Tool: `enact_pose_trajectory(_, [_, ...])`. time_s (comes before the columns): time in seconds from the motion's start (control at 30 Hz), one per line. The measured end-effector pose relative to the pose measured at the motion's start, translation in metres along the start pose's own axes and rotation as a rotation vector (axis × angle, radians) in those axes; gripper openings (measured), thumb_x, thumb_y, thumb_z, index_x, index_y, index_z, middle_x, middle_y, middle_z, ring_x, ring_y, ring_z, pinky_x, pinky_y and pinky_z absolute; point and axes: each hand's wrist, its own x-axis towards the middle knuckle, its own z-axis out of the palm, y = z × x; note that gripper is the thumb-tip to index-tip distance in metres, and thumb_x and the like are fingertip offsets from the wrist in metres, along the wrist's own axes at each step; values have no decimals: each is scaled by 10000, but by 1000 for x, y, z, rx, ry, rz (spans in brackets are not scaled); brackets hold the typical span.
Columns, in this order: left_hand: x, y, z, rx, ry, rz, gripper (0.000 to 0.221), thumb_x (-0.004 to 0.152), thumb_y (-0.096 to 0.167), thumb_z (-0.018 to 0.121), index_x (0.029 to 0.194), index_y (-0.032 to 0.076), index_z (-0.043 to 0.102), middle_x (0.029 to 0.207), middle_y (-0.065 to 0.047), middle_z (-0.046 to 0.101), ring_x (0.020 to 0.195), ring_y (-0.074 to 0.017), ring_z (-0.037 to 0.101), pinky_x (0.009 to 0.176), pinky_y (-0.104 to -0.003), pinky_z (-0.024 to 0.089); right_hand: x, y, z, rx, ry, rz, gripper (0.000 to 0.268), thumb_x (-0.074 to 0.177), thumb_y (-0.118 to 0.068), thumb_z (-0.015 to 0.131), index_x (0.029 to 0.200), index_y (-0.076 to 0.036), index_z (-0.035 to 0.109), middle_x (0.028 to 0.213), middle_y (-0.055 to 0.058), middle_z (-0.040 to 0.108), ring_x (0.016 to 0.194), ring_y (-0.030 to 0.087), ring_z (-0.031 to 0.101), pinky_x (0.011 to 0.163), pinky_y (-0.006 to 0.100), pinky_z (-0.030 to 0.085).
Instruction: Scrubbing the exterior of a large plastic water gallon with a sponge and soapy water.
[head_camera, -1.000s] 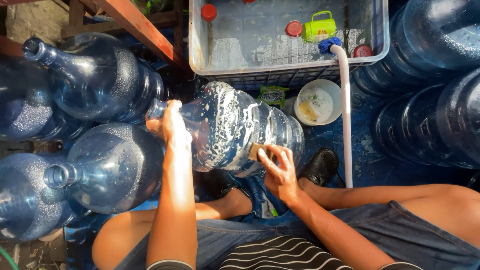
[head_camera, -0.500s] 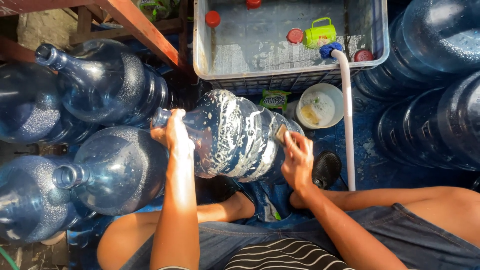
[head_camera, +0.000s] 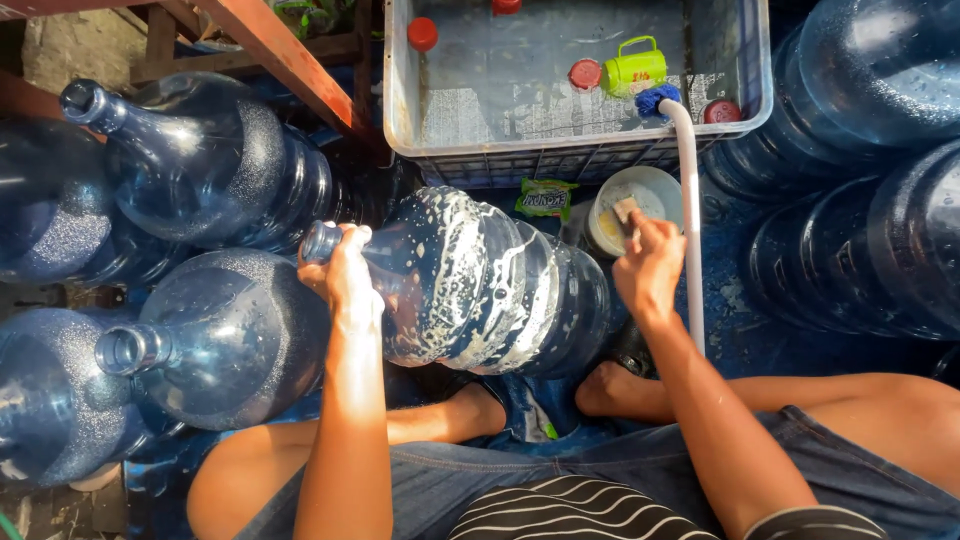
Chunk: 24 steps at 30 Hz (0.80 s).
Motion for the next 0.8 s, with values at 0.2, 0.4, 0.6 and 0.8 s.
enact_pose_trajectory(0.2, [-13,9,1,-25,-44,12,381,624,-87,784,932,94,652,775,-45,661,802,-146,662,816,-309,505,75,47,55,-461,-404,265,232,718,-220,711,929,-243,805,914,123,715,854,404,735,754,547,606])
enact_pose_trajectory(0.4, [-15,3,-4,-79,-29,27,397,624,-133,777,945,51,634,761,-86,634,772,-172,692,811,-317,565,83,131,110,-537,-681,432,254,780,-222,741,976,-80,817,958,269,754,984,484,726,804,541,611])
enact_pose_trajectory(0.6, [-20,-1,-7,-132,12,49,359,618,-161,769,898,30,650,728,-103,641,746,-176,691,778,-330,573,83,107,89,-375,-591,555,288,786,-207,640,972,-62,804,994,299,732,1003,499,707,841,542,598])
enact_pose_trajectory(0.8, [-17,5,-8,-173,50,-25,382,594,-153,761,893,51,639,734,-94,644,719,-183,700,731,-345,582,49,-109,-43,68,-448,611,458,878,-296,651,1312,-155,697,1070,150,748,1006,357,712,876,519,553])
